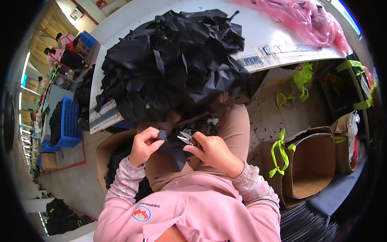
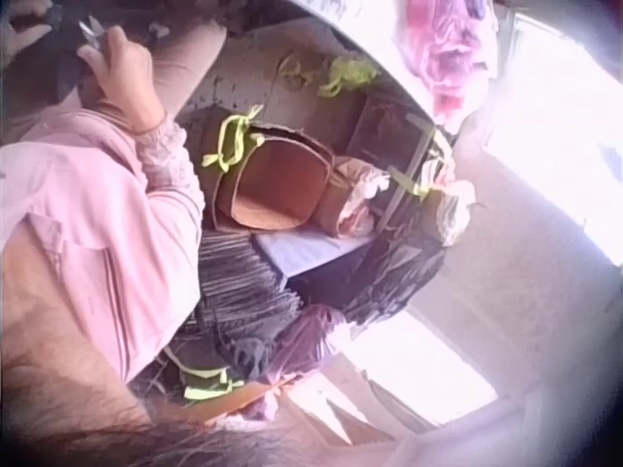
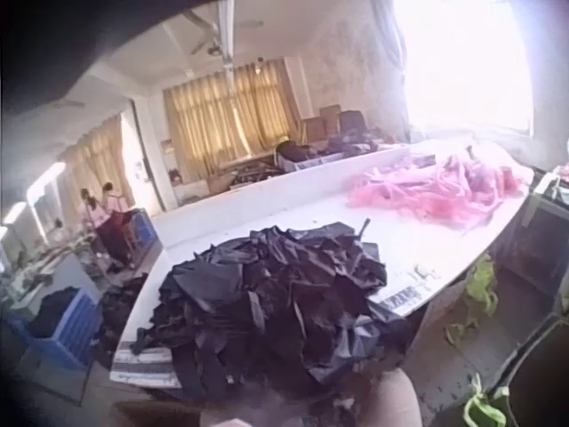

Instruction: Trimming excess material and threads from black fabric components using small clippers.

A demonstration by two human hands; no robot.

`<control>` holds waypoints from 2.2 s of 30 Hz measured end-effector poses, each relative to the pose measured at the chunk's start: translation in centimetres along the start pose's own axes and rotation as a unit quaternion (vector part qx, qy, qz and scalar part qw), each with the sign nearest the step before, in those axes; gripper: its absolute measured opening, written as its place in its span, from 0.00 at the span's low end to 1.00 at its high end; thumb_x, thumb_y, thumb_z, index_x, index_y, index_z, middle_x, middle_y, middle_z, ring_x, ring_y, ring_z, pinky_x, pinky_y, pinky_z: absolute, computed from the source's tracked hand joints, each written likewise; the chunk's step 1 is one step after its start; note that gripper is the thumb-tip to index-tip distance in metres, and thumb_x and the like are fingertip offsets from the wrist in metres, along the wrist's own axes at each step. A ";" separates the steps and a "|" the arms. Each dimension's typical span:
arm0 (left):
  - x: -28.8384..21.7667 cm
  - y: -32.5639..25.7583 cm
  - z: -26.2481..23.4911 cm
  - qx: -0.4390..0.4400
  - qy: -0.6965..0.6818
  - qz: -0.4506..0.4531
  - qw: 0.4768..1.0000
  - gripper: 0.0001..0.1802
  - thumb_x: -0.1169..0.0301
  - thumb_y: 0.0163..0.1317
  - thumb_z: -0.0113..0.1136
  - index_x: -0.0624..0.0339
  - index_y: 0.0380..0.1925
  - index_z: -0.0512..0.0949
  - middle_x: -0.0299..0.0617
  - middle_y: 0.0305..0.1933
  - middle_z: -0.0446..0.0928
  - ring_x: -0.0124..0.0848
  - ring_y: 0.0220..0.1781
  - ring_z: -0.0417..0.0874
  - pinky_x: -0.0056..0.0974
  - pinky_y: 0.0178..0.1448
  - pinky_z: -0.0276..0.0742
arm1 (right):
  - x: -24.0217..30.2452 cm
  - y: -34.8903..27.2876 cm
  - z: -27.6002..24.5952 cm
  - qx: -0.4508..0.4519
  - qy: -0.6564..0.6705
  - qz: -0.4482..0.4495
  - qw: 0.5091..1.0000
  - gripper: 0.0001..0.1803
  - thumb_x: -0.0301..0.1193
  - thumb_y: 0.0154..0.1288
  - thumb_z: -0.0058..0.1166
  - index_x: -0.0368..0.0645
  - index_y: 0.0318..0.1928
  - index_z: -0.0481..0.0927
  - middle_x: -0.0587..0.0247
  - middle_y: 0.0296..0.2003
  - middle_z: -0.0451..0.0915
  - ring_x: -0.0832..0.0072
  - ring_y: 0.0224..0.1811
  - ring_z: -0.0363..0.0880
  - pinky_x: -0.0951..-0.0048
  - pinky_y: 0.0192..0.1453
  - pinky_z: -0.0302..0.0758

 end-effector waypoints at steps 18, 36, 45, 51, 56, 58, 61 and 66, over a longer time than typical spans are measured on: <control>9.7 -12.2 -12.2 0.315 0.527 -0.351 0.707 0.20 0.51 0.46 0.69 0.57 0.27 0.85 0.51 0.31 0.82 0.47 0.36 0.84 0.46 0.42 0.79 | -5.1 2.8 2.9 -0.056 0.098 0.063 0.992 0.14 0.36 0.63 0.61 0.37 0.38 0.76 0.48 0.23 0.78 0.54 0.25 0.78 0.63 0.29 0.72; 1.5 20.5 -6.3 -0.088 0.568 0.351 0.739 0.01 0.69 0.52 0.62 0.50 0.26 0.80 0.35 0.32 0.69 0.36 0.42 0.73 0.44 0.50 0.67 | -7.6 -2.9 4.5 -0.030 0.126 0.139 0.982 0.17 0.38 0.64 0.60 0.34 0.38 0.77 0.42 0.24 0.76 0.47 0.26 0.75 0.59 0.30 0.71; 3.3 21.3 -5.9 -0.035 0.699 0.322 0.638 0.21 0.70 0.59 0.52 0.40 0.53 0.77 0.43 0.70 0.59 0.41 0.73 0.55 0.56 0.76 0.48 | -6.1 -1.5 5.0 -0.045 0.102 0.080 0.991 0.16 0.39 0.64 0.60 0.37 0.35 0.75 0.41 0.23 0.75 0.43 0.28 0.75 0.56 0.29 0.71; 0.2 22.1 -6.9 -0.039 0.510 0.346 0.786 0.06 0.71 0.52 0.66 0.54 0.31 0.80 0.41 0.52 0.78 0.42 0.62 0.73 0.53 0.73 0.56 | -7.0 -3.2 5.0 -0.025 0.081 0.087 0.993 0.16 0.40 0.64 0.59 0.38 0.36 0.76 0.42 0.23 0.76 0.43 0.30 0.76 0.56 0.30 0.72; -8.6 17.0 -12.1 -0.260 0.001 0.225 0.939 0.09 0.76 0.62 0.58 0.61 0.43 0.77 0.40 0.52 0.79 0.35 0.51 0.81 0.44 0.63 0.71 | -9.5 -4.1 3.7 -0.072 0.173 0.113 0.976 0.07 0.27 0.70 0.51 0.34 0.39 0.76 0.58 0.33 0.84 0.70 0.40 0.84 0.70 0.41 0.77; -12.5 13.8 -12.1 -0.220 -0.223 0.264 0.912 0.13 0.73 0.65 0.54 0.64 0.48 0.76 0.40 0.54 0.78 0.33 0.55 0.78 0.43 0.65 0.69 | -9.0 -3.3 2.1 -0.090 0.206 0.119 0.967 0.07 0.27 0.70 0.51 0.35 0.40 0.77 0.59 0.35 0.84 0.73 0.41 0.82 0.73 0.43 0.76; -15.2 9.3 -9.1 -0.153 -0.339 0.180 0.911 0.20 0.69 0.67 0.50 0.64 0.57 0.72 0.42 0.58 0.76 0.35 0.61 0.74 0.42 0.68 0.65 | -6.9 -1.8 -0.3 -0.155 0.269 0.068 0.948 0.08 0.27 0.70 0.51 0.36 0.44 0.78 0.61 0.41 0.83 0.79 0.41 0.79 0.78 0.45 0.74; -9.6 5.4 -1.1 -0.087 -0.393 -0.024 0.915 0.10 0.73 0.65 0.52 0.64 0.44 0.78 0.41 0.45 0.81 0.30 0.47 0.81 0.35 0.57 0.74 | -0.8 0.5 -3.3 -0.167 0.407 -0.042 0.897 0.22 0.28 0.69 0.54 0.38 0.60 0.68 0.58 0.53 0.78 0.83 0.41 0.73 0.81 0.46 0.70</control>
Point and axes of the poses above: each hand's wrist, its own y-axis towards the middle knuckle, its own z-axis out of the palm, x = y × z, the point moved 1 cm from there along y, towards the middle knuckle
